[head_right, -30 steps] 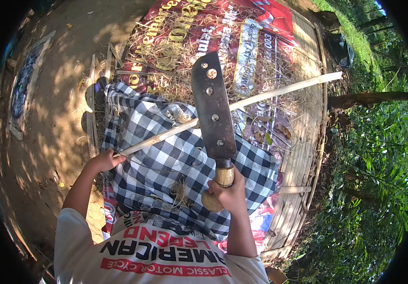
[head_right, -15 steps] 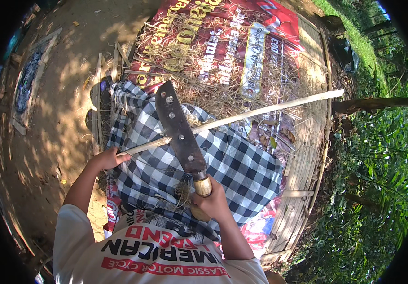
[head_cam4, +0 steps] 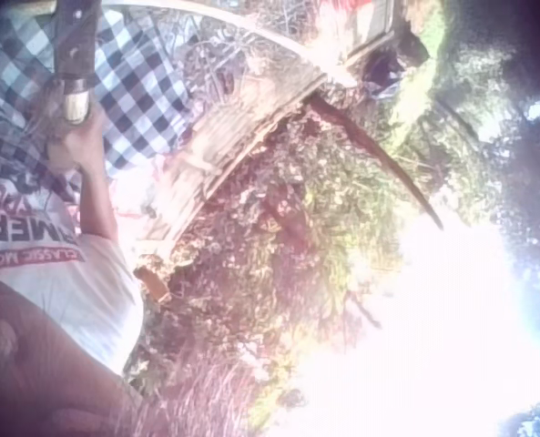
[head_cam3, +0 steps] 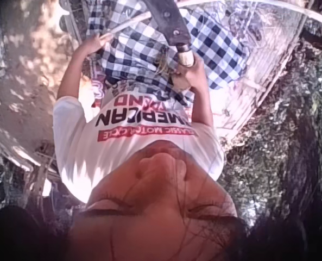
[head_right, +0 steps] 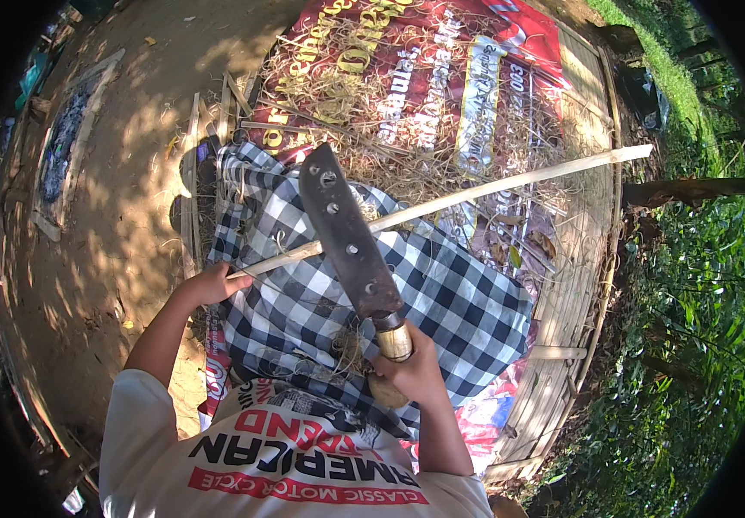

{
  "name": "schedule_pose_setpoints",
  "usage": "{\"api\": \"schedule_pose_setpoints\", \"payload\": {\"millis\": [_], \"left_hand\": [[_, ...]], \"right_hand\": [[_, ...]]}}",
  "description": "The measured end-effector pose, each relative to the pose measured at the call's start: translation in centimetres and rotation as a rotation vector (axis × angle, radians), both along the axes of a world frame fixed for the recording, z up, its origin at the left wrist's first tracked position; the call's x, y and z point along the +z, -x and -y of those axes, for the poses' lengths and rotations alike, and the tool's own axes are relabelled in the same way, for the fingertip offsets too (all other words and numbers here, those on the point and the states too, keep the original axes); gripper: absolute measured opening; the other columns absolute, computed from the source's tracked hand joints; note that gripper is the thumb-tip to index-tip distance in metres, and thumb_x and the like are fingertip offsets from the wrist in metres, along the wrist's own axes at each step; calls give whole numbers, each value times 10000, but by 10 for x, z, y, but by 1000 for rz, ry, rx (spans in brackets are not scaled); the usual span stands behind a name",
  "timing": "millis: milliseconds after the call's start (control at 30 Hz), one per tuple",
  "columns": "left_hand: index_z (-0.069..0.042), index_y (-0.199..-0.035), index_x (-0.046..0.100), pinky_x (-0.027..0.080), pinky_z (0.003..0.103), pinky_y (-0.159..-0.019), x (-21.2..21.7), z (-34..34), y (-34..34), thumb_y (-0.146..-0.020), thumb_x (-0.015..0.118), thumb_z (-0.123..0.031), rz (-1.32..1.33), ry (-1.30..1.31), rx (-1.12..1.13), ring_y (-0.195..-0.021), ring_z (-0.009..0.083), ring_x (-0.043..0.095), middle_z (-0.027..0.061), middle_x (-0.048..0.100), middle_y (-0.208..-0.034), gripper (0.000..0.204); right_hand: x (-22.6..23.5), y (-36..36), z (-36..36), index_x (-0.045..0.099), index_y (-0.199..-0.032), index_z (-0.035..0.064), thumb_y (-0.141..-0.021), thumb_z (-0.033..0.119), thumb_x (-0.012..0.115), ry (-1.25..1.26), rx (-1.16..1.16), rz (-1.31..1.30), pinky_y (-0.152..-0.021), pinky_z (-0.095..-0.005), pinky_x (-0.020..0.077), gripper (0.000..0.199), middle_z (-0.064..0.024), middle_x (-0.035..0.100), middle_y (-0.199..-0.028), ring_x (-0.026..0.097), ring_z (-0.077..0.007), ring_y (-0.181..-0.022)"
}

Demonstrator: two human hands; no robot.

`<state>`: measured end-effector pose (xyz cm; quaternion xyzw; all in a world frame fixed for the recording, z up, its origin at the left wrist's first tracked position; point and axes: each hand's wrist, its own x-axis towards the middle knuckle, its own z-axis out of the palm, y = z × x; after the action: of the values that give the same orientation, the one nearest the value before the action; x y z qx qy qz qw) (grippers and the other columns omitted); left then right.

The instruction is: The person strips the outer layer from a bamboo stalk using a large cleaver-like tool while holding the stalk against a raised work surface.

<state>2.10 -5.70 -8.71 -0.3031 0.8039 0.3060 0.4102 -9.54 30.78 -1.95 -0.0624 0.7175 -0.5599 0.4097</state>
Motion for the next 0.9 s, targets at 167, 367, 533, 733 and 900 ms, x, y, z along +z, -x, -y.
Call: {"api": "schedule_pose_setpoints", "payload": {"millis": [167, 367, 533, 733, 900], "left_hand": [[171, -1217, 456, 442, 413, -948, 7, -1, 4, -789, 489, -770, -11, -87, 0, -1147, 438, 545, 365, 538, -1190, 1034], [178, -1205, 474, 438, 418, -951, -14, 2, -13, -763, 497, -794, -97, 55, 21, -1153, 420, 549, 356, 542, -1197, 1068], [167, -1111, 531, 463, 432, -893, -52, 10, -35, -793, 536, -730, -290, 55, 71, -1077, 446, 581, 367, 583, -1077, 951], [111, -826, 619, 496, 432, -689, 3, -16, -15, -806, 668, -566, -394, 178, 132, -766, 405, 654, 279, 626, -735, 679], [78, -673, 613, 466, 475, -586, -20, -5, -28, -810, 652, -561, -518, 284, 25, -646, 444, 612, 279, 566, -616, 654]], "right_hand": [[-7, -11, 6, 553, -1001, -11, -707, -47, 657, 0, -123, 105, -567, -268, 498, 315, -40, 591, -717, 586, -107, -599], [-25, -35, 8, 588, -967, -10, -704, -9, 698, 48, 118, -58, -591, -281, 482, 285, -66, 616, -756, 594, -127, -640], [5, -21, -14, 578, -975, -13, -718, -21, 698, 17, -9, -104, -572, -262, 483, 284, -46, 608, -746, 596, -106, -630], [15, -7, -31, 547, -1007, -14, -708, 7, 678, 168, -259, 0, -618, -277, 478, 326, -42, 576, -788, 558, -112, -680], [15, -1, -36, 524, -1070, -11, -701, 7, 665, 297, -283, -119, -679, -280, 464, 395, -41, 571, -844, 534, -106, -740]]}}
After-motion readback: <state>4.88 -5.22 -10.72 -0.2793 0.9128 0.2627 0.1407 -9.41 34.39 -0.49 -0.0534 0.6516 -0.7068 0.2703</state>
